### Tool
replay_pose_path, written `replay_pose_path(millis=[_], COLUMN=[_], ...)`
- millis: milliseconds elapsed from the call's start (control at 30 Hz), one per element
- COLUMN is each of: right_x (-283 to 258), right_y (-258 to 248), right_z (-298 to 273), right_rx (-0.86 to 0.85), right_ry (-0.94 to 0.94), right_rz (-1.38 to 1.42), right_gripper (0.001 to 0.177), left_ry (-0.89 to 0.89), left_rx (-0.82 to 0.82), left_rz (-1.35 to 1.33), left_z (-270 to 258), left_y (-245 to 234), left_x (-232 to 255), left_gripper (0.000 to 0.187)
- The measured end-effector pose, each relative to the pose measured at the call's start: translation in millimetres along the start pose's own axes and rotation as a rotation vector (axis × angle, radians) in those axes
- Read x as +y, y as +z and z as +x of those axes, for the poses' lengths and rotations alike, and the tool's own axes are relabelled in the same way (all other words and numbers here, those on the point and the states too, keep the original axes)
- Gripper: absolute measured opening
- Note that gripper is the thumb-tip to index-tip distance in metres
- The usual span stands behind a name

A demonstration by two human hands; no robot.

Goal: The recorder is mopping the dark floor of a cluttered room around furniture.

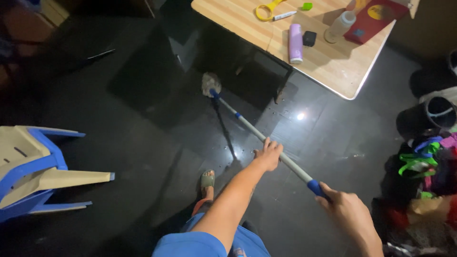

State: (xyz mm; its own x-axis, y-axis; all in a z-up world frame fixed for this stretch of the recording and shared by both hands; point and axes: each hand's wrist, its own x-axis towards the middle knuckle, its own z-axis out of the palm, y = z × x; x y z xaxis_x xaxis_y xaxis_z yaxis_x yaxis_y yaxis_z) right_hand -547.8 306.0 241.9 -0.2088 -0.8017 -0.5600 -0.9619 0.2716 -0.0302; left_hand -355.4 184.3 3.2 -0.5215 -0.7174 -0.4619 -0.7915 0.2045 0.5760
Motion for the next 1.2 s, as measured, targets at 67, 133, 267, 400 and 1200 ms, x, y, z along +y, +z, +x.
replay_pose_path(millis=[67,133,267,400,1200], right_x=[-13.7,-19.4,-22.3,-8.2,-171.7], right_y=[-12.6,-18.5,-50.7,-46.5,-75.9], right_z=[15.0,28.2,40.0,65.9,25.9], right_rx=[-0.04,0.005,-0.098,-0.198,-0.055], right_ry=[-0.051,-0.115,-0.154,-0.248,-0.44], right_rz=[0.008,-0.012,-0.003,-0.019,-0.301], right_gripper=[0.053,0.053,0.049,0.047,0.04], left_ry=[-0.059,-0.125,-0.165,-0.211,0.026], left_rx=[0.079,0.138,0.228,0.312,0.77], left_rz=[0.03,-0.023,-0.063,-0.109,-0.204], left_z=[0.4,-8.9,-28.0,-70.6,-138.5], left_y=[-12.6,-23.7,-17.7,-3.9,-5.9], left_x=[-8.1,-12.6,-12.0,-8.4,-179.5], left_gripper=[0.049,0.047,0.046,0.048,0.027])
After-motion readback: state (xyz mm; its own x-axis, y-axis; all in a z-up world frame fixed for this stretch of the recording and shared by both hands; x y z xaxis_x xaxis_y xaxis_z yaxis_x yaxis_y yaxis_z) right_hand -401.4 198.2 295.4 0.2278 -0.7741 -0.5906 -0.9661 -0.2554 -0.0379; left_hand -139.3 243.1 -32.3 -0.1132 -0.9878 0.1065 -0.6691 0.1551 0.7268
